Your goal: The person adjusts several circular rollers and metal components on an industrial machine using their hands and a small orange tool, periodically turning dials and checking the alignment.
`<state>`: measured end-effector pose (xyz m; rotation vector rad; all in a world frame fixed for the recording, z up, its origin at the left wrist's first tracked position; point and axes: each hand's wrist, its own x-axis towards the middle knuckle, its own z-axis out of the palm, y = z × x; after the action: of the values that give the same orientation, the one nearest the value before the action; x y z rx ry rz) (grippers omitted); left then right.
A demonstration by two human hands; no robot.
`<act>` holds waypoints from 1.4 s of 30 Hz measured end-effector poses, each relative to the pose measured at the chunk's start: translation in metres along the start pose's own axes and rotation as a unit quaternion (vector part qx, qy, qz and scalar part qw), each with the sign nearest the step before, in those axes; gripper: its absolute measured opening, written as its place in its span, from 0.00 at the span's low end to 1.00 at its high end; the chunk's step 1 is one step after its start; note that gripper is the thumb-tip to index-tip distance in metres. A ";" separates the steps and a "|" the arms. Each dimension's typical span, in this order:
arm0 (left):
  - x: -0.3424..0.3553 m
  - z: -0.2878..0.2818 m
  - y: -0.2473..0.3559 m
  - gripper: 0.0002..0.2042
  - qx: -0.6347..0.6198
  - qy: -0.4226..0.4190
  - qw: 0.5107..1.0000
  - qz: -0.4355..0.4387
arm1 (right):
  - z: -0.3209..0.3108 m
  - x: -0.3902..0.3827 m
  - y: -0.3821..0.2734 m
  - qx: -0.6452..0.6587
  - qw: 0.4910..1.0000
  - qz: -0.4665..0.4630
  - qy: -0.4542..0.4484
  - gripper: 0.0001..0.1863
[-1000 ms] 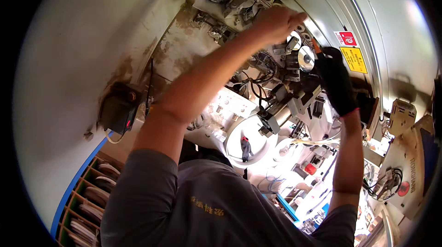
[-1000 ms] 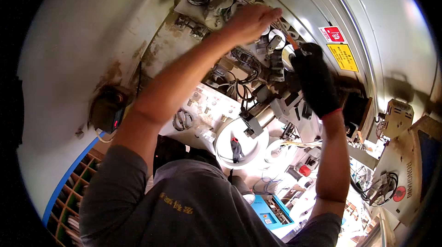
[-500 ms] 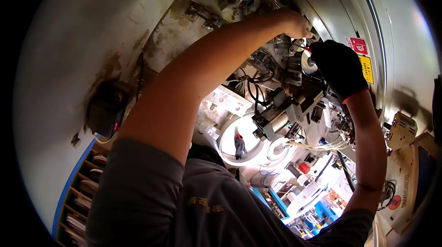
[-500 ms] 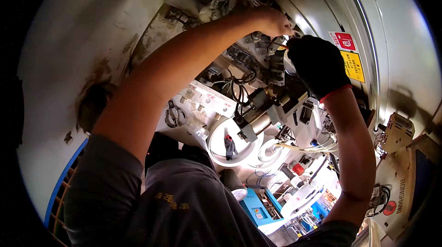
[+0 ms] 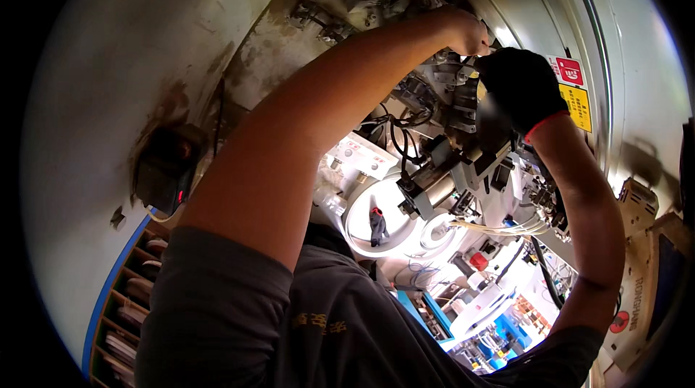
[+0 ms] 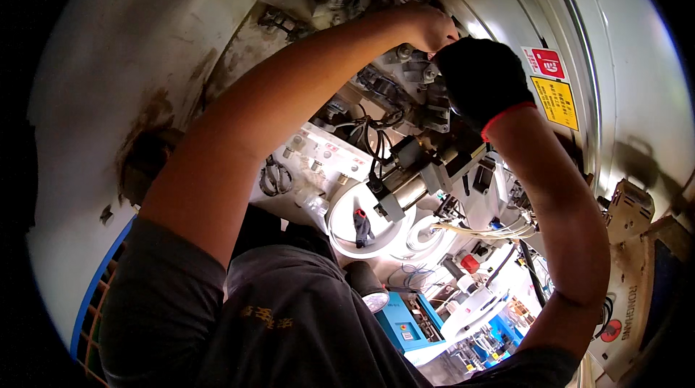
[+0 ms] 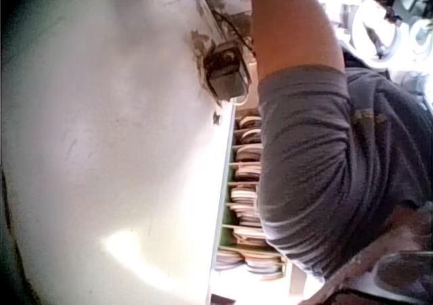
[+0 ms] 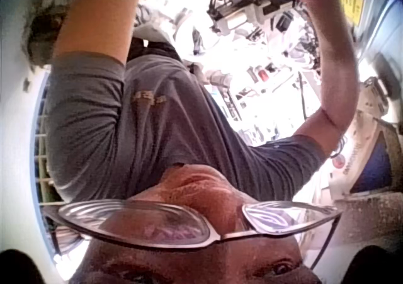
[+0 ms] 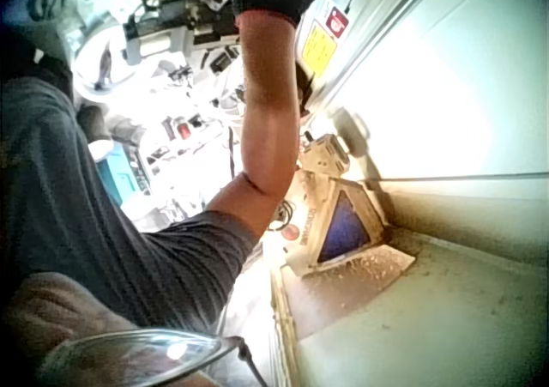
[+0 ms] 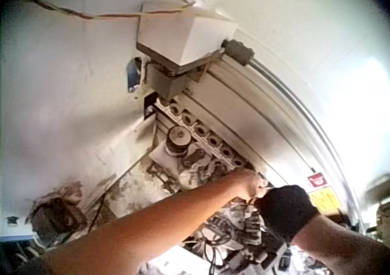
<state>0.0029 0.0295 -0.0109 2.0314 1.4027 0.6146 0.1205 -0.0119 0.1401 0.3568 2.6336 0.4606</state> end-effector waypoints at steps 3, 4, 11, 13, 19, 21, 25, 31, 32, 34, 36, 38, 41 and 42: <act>0.006 0.007 -0.010 0.19 0.011 0.017 1.000 -0.005 | 0.026 0.007 -0.012 -0.038 0.998 0.032 -0.033 0.08; 0.010 0.007 -0.010 0.19 0.012 0.025 1.000 0.006 | 0.031 0.006 -0.014 -0.041 0.998 0.034 -0.034 0.08; -0.007 0.001 -0.008 0.17 0.003 0.017 1.000 -0.014 | 0.007 0.001 -0.020 -0.028 0.999 0.032 0.004 0.06; 0.002 0.002 -0.006 0.17 0.007 0.016 1.000 -0.008 | 0.020 0.004 -0.022 -0.054 0.997 0.050 -0.023 0.06; 0.001 0.005 -0.007 0.20 -0.001 0.032 0.999 -0.014 | 0.005 0.002 -0.013 -0.018 0.999 0.028 0.019 0.06; 0.005 0.003 -0.005 0.21 0.012 -0.001 1.000 -0.014 | 0.020 0.007 -0.017 -0.045 0.998 0.040 -0.013 0.06; -0.004 0.005 -0.008 0.17 -0.004 0.043 0.999 -0.004 | 0.008 0.005 -0.014 -0.050 0.997 0.043 -0.031 0.06; -0.002 0.002 -0.004 0.13 -0.013 0.052 0.998 0.029 | 0.017 0.012 -0.021 -0.072 0.992 0.063 -0.080 0.07; -0.001 0.004 -0.004 0.13 0.010 0.066 0.997 0.041 | 0.013 0.010 -0.016 -0.073 0.992 0.064 -0.079 0.07; -0.005 0.008 -0.011 0.14 0.025 0.076 0.996 0.030 | -0.002 0.011 -0.008 -0.063 0.998 -0.003 0.018 0.05; -0.009 0.003 -0.010 0.14 0.015 0.080 0.997 0.001 | -0.017 0.014 -0.002 -0.043 0.999 -0.016 0.027 0.04; -0.013 0.002 -0.010 0.14 0.008 0.099 0.995 0.005 | -0.006 0.014 -0.004 -0.036 0.995 -0.060 0.069 0.05; 0.002 0.000 0.005 0.14 0.011 0.050 0.997 0.049 | 0.025 0.015 -0.007 -0.075 0.995 0.038 -0.049 0.08; 0.003 0.003 0.001 0.14 0.013 0.050 0.998 0.045 | 0.024 0.013 -0.006 -0.073 0.996 0.035 -0.046 0.08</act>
<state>0.0067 0.0316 -0.0124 2.1195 1.3884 0.7489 0.1190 -0.0071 0.1120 0.4147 2.4882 0.6399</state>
